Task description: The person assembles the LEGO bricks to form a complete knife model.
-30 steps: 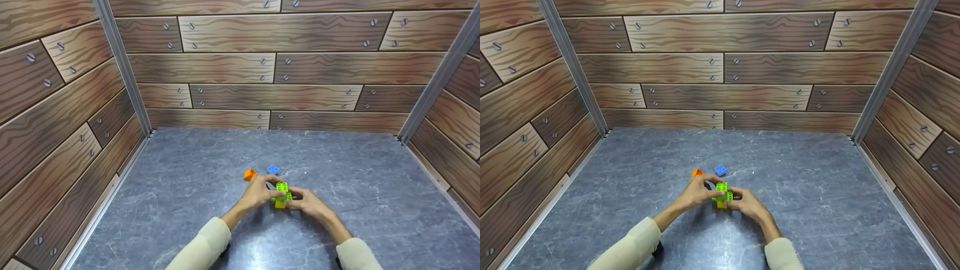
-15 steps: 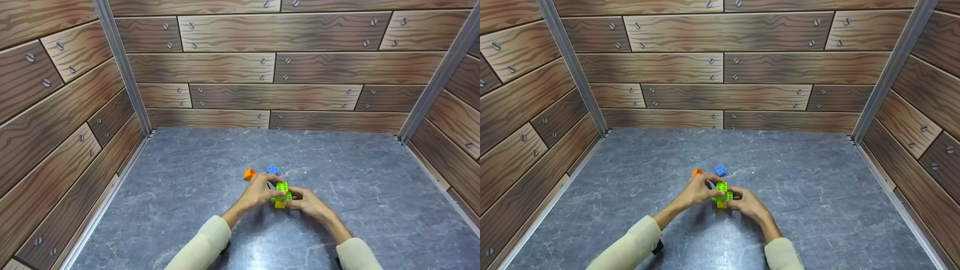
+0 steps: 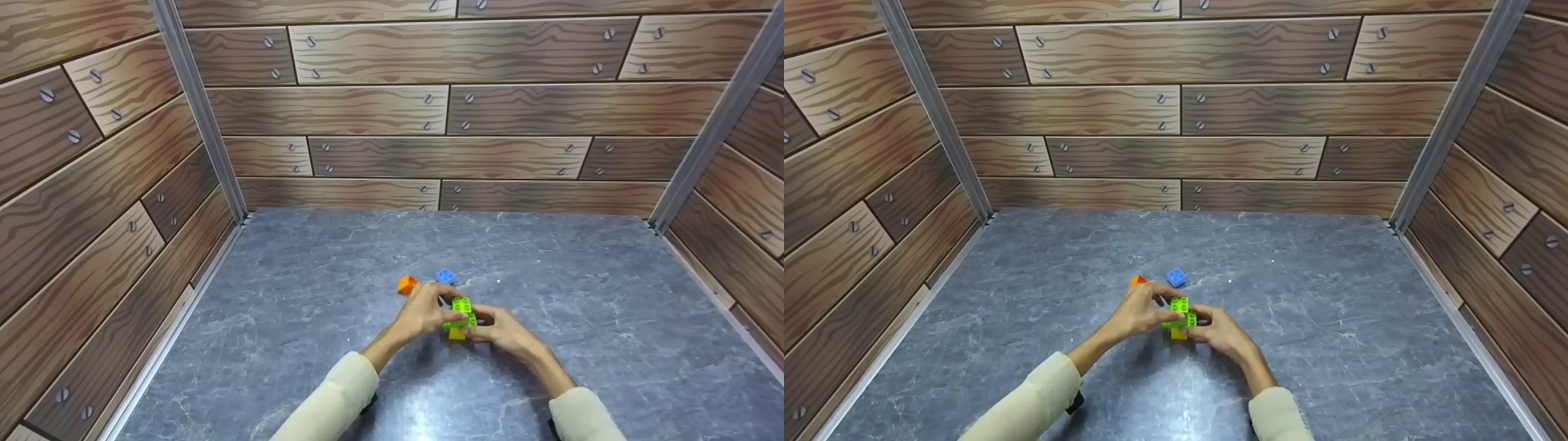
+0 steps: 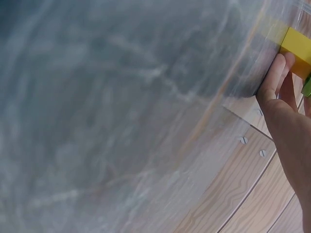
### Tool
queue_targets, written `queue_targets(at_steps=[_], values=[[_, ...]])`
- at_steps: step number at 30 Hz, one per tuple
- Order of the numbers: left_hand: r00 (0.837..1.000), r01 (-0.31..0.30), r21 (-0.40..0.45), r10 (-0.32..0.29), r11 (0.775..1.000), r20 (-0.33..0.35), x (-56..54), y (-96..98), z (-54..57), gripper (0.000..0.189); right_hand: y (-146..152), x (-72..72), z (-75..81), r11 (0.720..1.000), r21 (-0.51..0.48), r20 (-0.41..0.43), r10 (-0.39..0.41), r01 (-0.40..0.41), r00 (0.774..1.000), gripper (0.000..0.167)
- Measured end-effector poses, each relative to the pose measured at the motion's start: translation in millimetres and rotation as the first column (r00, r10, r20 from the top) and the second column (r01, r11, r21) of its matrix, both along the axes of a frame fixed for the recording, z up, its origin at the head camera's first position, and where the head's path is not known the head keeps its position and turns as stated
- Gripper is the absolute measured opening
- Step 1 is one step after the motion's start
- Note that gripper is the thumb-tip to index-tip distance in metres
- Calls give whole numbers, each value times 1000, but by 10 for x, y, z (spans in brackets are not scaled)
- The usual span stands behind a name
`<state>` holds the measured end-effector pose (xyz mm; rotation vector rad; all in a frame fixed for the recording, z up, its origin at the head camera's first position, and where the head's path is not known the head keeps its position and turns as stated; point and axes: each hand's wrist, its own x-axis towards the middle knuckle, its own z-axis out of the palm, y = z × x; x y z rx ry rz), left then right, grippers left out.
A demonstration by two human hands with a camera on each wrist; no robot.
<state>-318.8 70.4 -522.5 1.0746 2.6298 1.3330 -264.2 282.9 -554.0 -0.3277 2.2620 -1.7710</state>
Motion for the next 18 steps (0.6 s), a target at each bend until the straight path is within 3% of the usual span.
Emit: queue_targets(at_steps=[9, 18], values=[[998, 15, -30, -16, 999, -58, -4, -3, -15, 32, 18, 15, 5, 1000, 2, -4, 8, -8, 1000, 57], [998, 14, -10, -14, 1000, -55, -26, -40, -61, 34, 0, 3, -5, 1000, 8, 0, 5, -5, 1000, 58]])
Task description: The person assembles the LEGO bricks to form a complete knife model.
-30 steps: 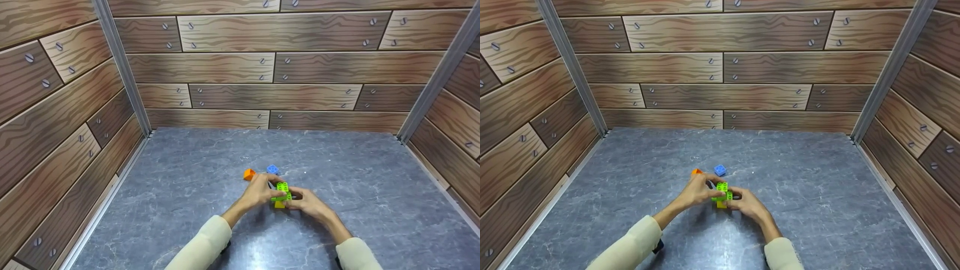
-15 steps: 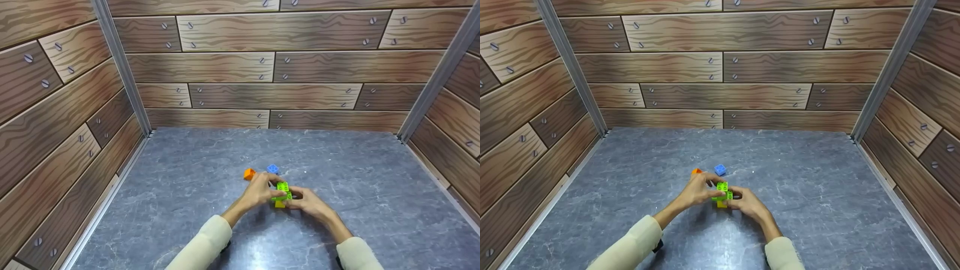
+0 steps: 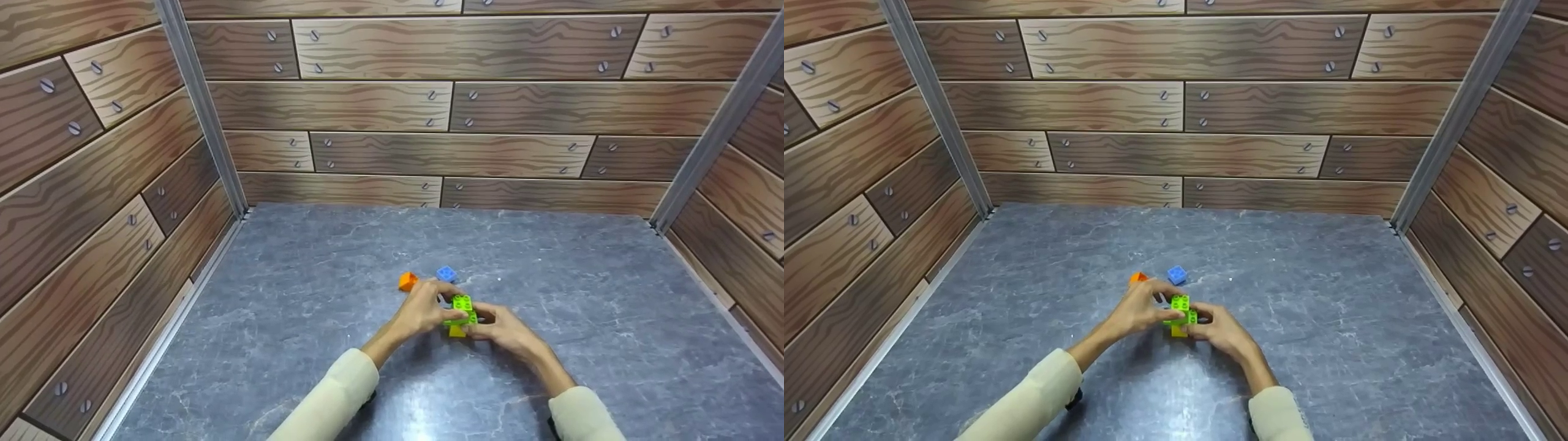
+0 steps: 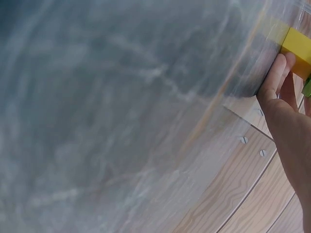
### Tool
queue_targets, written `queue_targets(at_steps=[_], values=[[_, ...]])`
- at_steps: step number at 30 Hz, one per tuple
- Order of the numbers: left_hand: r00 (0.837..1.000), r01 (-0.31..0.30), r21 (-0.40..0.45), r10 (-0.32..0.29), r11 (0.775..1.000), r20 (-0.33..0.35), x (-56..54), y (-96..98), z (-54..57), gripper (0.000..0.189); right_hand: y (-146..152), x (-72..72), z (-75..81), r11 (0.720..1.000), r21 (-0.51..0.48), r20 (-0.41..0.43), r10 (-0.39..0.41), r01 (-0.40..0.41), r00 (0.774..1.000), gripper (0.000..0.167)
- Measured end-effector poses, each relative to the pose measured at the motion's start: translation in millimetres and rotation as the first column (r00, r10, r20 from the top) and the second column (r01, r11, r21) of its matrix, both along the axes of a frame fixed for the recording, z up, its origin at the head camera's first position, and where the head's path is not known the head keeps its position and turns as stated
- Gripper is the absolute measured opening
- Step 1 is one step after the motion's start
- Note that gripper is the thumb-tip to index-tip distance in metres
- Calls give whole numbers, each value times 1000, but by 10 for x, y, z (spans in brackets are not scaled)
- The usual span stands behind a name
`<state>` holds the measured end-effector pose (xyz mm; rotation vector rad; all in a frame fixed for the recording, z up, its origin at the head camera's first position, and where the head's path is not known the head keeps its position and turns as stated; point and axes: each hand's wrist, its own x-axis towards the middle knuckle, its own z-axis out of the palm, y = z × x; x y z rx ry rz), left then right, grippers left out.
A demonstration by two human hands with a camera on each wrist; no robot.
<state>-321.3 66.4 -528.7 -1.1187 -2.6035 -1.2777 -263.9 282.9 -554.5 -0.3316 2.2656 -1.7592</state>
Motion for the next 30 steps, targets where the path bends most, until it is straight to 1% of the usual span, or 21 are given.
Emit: queue_targets(at_steps=[2, 8, 13, 23, 27, 30], values=[[1000, 0, 3, 0, 1000, -3, 1, -1, -7, 34, 7, 2, -11, 1000, -2, -4, 4, -4, 1000, 57], [999, 17, 2, -17, 1000, -41, 5, 12, -24, 35, 19, 17, -5, 1000, -5, -10, 2, -2, 1000, 55], [998, 7, 3, -6, 1000, -56, 10, 9, -42, 35, 9, 14, 8, 1000, -2, -14, 3, -3, 1000, 55], [996, 14, -15, -16, 1000, -88, 8, -2, -75, 38, -10, 7, 2, 1000, -5, 5, -13, 13, 1000, 55], [995, 13, -22, -15, 1000, -98, 11, 0, -77, 39, -10, 6, 3, 1000, 2, -2, -12, 12, 1000, 55], [992, 23, -33, -26, 999, -119, 17, 1, -65, 38, -7, 6, 1, 1000, 15, -13, -10, 10, 1000, 55]])
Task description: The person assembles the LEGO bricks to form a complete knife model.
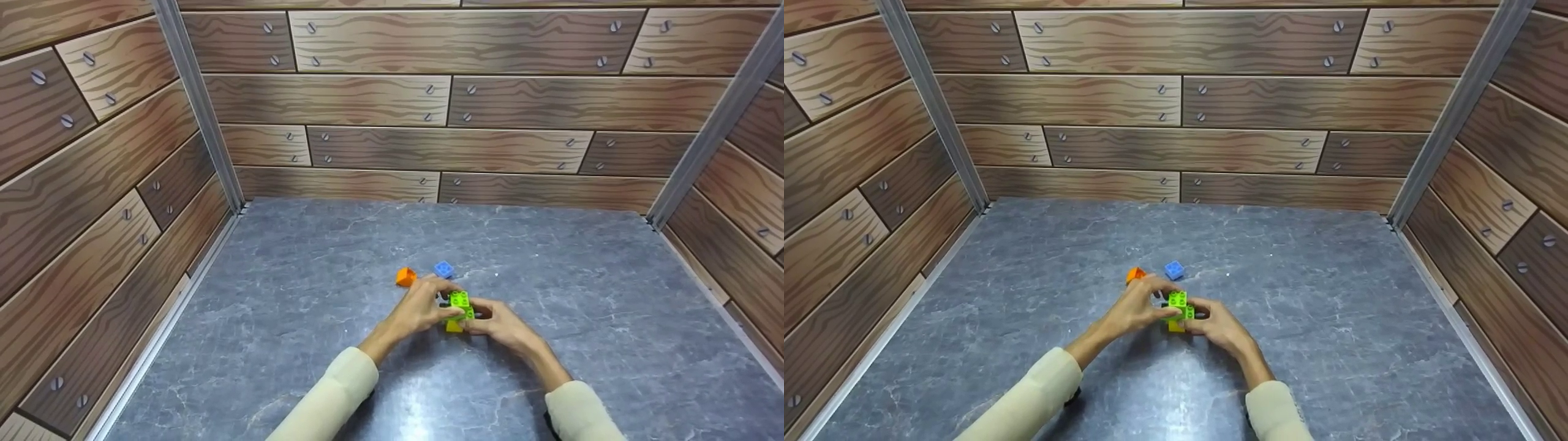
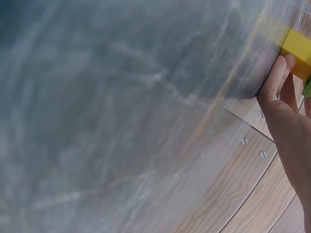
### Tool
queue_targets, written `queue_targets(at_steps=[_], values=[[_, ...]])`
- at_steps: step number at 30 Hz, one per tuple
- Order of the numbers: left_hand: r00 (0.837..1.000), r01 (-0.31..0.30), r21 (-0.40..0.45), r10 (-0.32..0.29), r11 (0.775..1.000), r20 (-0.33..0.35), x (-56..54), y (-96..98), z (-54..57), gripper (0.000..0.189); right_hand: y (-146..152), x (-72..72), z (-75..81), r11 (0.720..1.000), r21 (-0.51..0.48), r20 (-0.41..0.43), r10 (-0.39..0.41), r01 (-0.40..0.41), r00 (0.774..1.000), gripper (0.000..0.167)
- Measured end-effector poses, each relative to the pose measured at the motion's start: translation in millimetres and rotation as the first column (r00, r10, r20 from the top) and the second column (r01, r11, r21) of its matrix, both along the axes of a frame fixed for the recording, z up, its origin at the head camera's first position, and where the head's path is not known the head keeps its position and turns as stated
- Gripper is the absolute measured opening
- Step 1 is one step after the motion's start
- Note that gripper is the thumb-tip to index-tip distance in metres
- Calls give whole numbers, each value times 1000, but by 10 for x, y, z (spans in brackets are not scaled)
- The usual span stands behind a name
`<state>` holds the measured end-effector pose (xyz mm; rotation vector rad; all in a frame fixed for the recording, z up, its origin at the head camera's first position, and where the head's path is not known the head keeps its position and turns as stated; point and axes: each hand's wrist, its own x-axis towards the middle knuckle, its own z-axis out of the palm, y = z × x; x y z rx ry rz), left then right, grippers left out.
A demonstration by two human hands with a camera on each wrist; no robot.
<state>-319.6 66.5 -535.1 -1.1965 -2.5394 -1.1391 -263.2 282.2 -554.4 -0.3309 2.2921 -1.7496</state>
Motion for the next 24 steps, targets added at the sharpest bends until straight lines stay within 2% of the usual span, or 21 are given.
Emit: queue_targets(at_steps=[4, 20, 24], values=[[1000, 20, -22, -21, 1000, -19, -7, -5, 26, 38, 2, -7, -1, 1000, 9, -10, 1, -1, 1000, 55], [999, 46, -132, -46, 990, 4, -42, 17, 102, 34, 11, -22, -38, 1000, -13, 2, 19, -19, 1000, 57], [997, 75, -156, -78, 985, -9, -61, -12, 128, 40, 8, -37, -27, 1000, -8, -10, 19, -19, 1000, 56]])
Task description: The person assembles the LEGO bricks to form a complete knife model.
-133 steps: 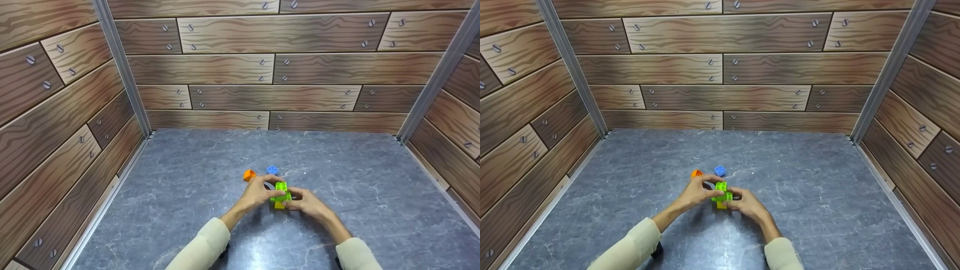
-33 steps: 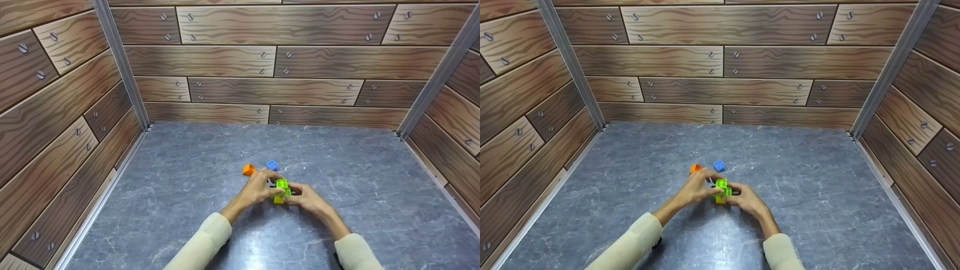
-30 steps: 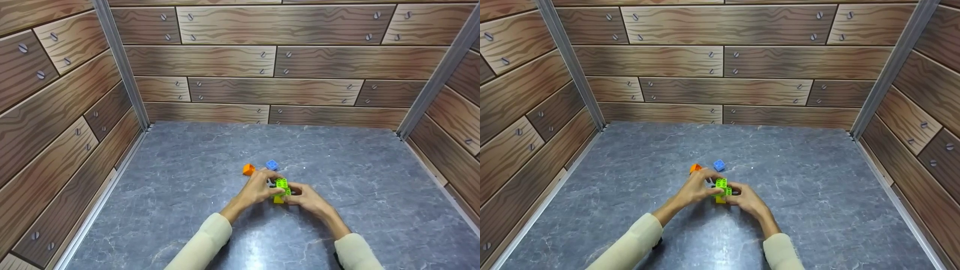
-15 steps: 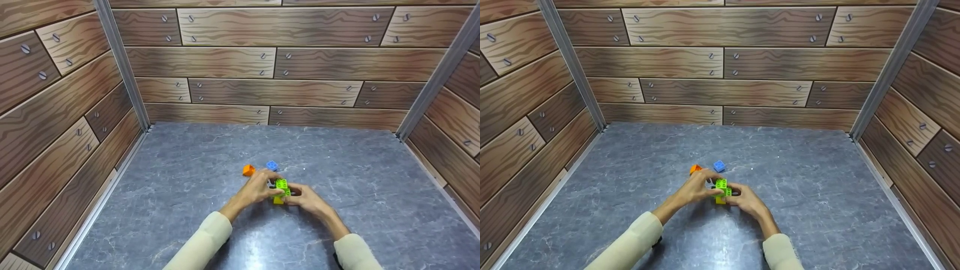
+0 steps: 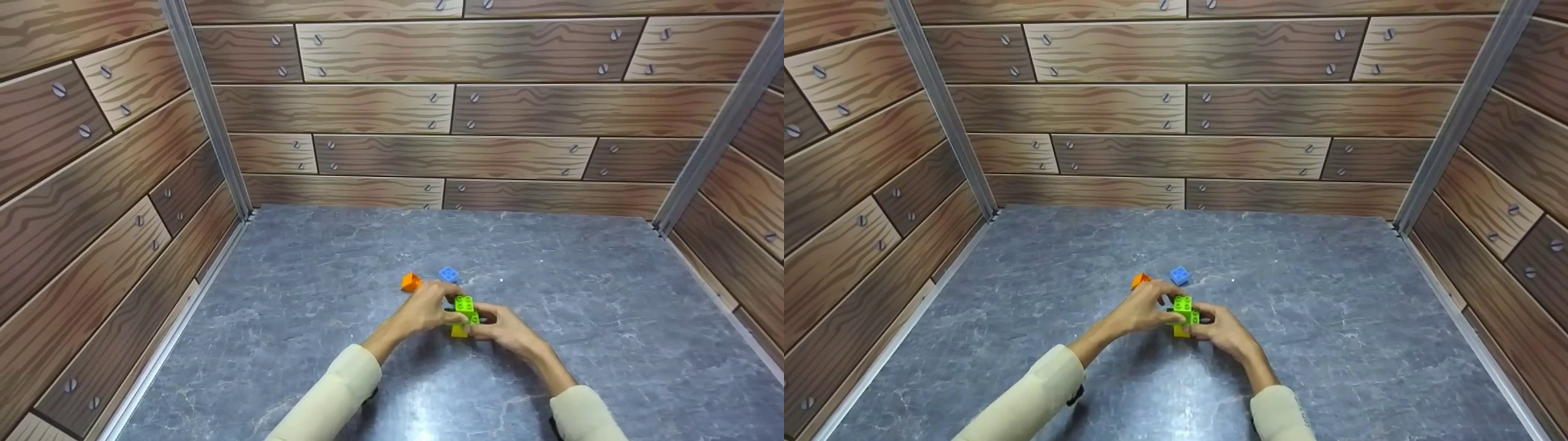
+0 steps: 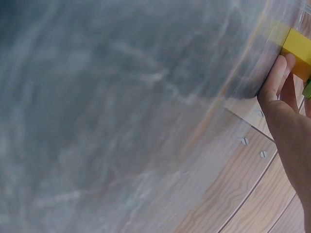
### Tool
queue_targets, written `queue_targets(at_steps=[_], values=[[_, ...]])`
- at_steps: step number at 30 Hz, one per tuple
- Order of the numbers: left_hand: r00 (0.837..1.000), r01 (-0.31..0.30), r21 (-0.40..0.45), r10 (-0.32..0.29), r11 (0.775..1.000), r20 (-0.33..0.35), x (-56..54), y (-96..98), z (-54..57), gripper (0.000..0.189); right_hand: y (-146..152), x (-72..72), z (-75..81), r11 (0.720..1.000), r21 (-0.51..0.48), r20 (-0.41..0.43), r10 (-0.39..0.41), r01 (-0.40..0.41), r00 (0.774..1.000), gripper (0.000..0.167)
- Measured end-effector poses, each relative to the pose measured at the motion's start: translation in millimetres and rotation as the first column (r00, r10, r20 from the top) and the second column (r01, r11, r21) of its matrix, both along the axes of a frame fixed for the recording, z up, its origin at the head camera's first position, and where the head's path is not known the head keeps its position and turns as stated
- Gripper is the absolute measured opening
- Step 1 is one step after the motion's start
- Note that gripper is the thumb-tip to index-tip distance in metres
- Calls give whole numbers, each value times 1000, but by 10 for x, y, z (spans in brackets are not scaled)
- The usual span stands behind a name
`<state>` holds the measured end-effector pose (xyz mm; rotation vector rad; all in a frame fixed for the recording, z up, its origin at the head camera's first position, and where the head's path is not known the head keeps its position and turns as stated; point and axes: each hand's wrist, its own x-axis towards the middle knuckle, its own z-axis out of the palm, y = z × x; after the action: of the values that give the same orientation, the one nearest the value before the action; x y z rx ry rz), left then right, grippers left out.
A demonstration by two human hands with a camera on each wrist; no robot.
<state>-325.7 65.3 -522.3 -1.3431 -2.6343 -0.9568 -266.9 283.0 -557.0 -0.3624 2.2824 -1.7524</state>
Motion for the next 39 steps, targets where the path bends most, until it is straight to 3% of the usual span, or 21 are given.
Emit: queue_targets(at_steps=[7, 14, 22, 33, 39], values=[[996, 85, 25, -86, 996, 33, -55, -92, -70, 54, 19, 19, -3, 1000, 10, -1, -4, 4, 1000, 54], [983, 85, 97, -100, 992, 154, -98, -278, -70, 58, 30, 27, 12, 1000, 7, 12, -16, 15, 1000, 56], [963, 37, 158, -78, 987, 260, -207, -435, -21, 57, 60, 56, 32, 998, 46, -14, -37, 38, 999, 57], [929, -40, 210, -41, 977, 367, -321, -482, -51, 54, 29, 54, 21, 997, 55, 2, -55, 55, 998, 56], [933, -76, 232, -13, 970, 359, -392, -483, -30, 61, -49, 50, 35, 998, 40, 2, -52, 52, 999, 57]])
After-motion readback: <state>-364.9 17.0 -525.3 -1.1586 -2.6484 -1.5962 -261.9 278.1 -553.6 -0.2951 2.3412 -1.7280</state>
